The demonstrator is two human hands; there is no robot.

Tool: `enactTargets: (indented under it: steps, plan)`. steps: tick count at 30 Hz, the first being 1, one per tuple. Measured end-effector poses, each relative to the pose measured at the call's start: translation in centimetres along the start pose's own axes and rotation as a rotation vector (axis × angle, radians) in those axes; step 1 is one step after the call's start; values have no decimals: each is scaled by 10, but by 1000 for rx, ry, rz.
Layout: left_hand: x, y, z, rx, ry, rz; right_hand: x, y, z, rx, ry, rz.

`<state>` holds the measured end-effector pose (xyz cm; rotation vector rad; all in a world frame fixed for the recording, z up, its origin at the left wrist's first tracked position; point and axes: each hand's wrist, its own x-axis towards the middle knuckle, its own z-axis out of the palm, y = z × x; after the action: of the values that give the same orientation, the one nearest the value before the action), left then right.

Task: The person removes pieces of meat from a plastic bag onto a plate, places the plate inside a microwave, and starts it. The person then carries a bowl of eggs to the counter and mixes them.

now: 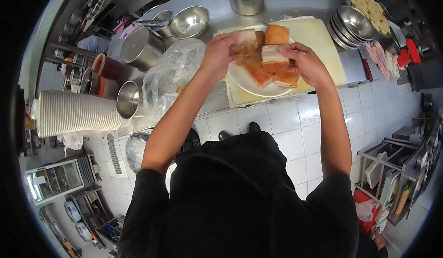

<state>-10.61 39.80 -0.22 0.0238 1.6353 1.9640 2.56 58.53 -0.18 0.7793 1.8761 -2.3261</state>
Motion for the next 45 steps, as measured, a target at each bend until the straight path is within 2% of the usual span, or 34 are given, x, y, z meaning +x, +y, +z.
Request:
enactTargets:
  steps: [3,4,7,10,13,16,17,19,22,25,27,29,32,35,38,42,45]
  plan:
    - [23,-16,21,224,53,-4,0,4,4,-151,70,-66]
    - [30,-25,18,459,-8,79,2,12,3,-401,171,-148]
    - [37,-41,14,878,46,337,0,18,0,-509,219,-239]
    - [33,-30,12,780,14,140,-3,15,4,-417,324,-263]
    - [17,-21,-3,1022,171,460,-2,15,1,-446,324,-246]
    - [-27,12,-36,821,148,411,-3,16,-5,-604,454,-516]
    - [-40,18,-57,896,207,452,-11,9,0,-575,464,-518]
    - [-66,25,-99,1045,325,529,-25,-9,23,-474,412,-571]
    - [-105,5,-150,1509,372,475,-30,-17,74,-371,202,-669]
    - [-145,-19,-157,1516,327,456,-27,-6,144,-427,-62,-692]
    - [-157,-45,-162,1467,292,532,-19,4,190,-490,-235,-712]
    - [-165,-58,-159,1434,284,582,7,24,229,-614,-379,-822]
    - [-174,-69,-162,1403,272,650,33,54,275,-997,-418,-933]
    - [-177,-77,-172,1339,302,675,38,77,300,-1344,-316,-752]
    - [-176,-76,-181,1272,395,691,58,97,304,-1336,-363,-571]
    - [-165,-73,-199,1260,390,666,50,88,291,-1115,-312,-558]
    - [-156,-74,-207,1282,349,587,12,50,277,-936,-265,-542]
